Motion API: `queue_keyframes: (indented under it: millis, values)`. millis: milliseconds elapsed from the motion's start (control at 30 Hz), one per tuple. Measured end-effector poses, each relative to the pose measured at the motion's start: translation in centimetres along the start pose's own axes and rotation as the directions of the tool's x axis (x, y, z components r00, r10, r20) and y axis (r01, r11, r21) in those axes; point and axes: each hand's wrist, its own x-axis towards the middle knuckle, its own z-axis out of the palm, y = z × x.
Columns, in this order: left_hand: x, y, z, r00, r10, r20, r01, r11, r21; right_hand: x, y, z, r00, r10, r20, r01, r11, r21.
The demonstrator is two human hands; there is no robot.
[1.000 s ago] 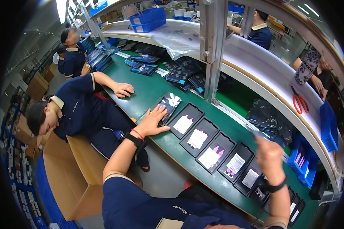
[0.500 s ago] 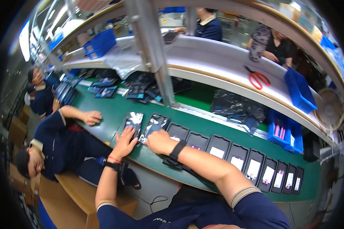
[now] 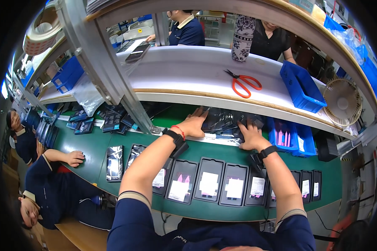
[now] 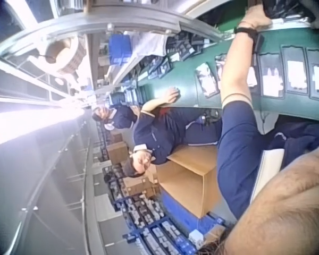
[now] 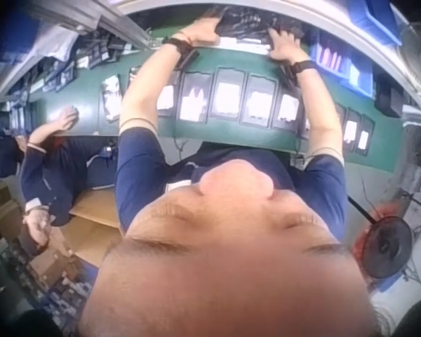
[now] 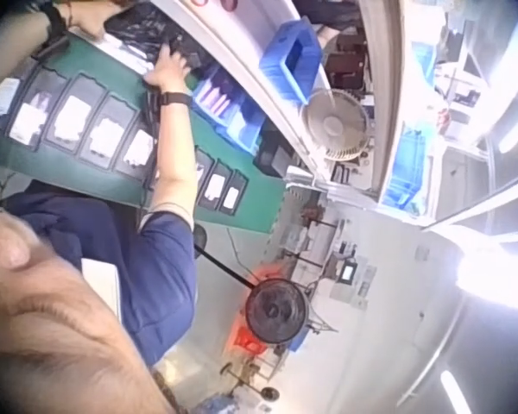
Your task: Packaging small electronic components and their protective cases into anti-static bags on a production line.
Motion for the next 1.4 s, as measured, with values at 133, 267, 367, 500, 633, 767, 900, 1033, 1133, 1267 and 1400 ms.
queue_keyframes:
  millis: [133,267,367,500,633,767,900,1033,1133,1267,1400]
  values:
    - [2.2,-1.4,1.8,0.997,-0.038,-0.065,0.033,0.996,-0.086,0.0,2.1,2.3,0.984,-0.111,-0.142,0.137,0.972,0.192]
    - [0.3,-3.1,1.3,0.998,0.043,-0.054,-0.051,0.986,-0.158,0.5,1.8,3.5,0.928,-0.246,-0.281,0.274,0.959,0.066]
    - [-4.2,-2.9,-0.2,0.96,0.093,-0.265,-0.177,0.934,-0.311,0.5,1.5,3.2,0.911,-0.271,-0.311,0.278,0.96,-0.024]
    - [-14.4,-0.1,-3.8,0.887,0.106,-0.45,-0.189,0.971,-0.144,-2.7,2.2,0.8,0.852,-0.201,-0.483,0.231,0.973,0.003]
    - [-25.3,0.6,0.6,0.91,0.047,-0.411,0.019,0.988,0.155,-9.1,-6.2,0.4,0.655,-0.381,-0.653,0.534,0.845,0.043]
    - [-27.3,2.5,4.1,0.963,-0.029,-0.268,0.094,0.968,0.232,-12.8,-16.1,4.6,0.521,-0.605,-0.602,0.719,0.691,-0.072]
    - [-27.6,3.5,2.5,0.983,-0.119,-0.14,0.136,0.984,0.118,-11.8,-20.2,10.3,0.587,-0.67,-0.454,0.611,0.735,-0.293]
    - [-25.2,2.0,0.2,0.992,-0.124,0.026,0.127,0.962,-0.243,-11.5,-18.4,8.9,0.669,-0.7,-0.25,0.739,0.661,0.128]
    - [-21.2,1.7,-2.2,0.994,-0.021,-0.103,0.016,0.999,-0.048,-11.6,-13.5,3.4,0.707,-0.678,-0.201,0.704,0.648,0.291]
    - [-11.7,2.0,-3.1,0.995,0.091,-0.028,-0.092,0.995,-0.042,-11.7,-1.8,4.0,0.901,-0.245,-0.359,0.295,0.951,0.093]
    - [-1.4,0.9,-0.3,0.998,0.043,0.045,-0.046,0.997,0.057,-15.7,1.5,6.7,0.975,-0.18,-0.128,0.187,0.982,0.042]
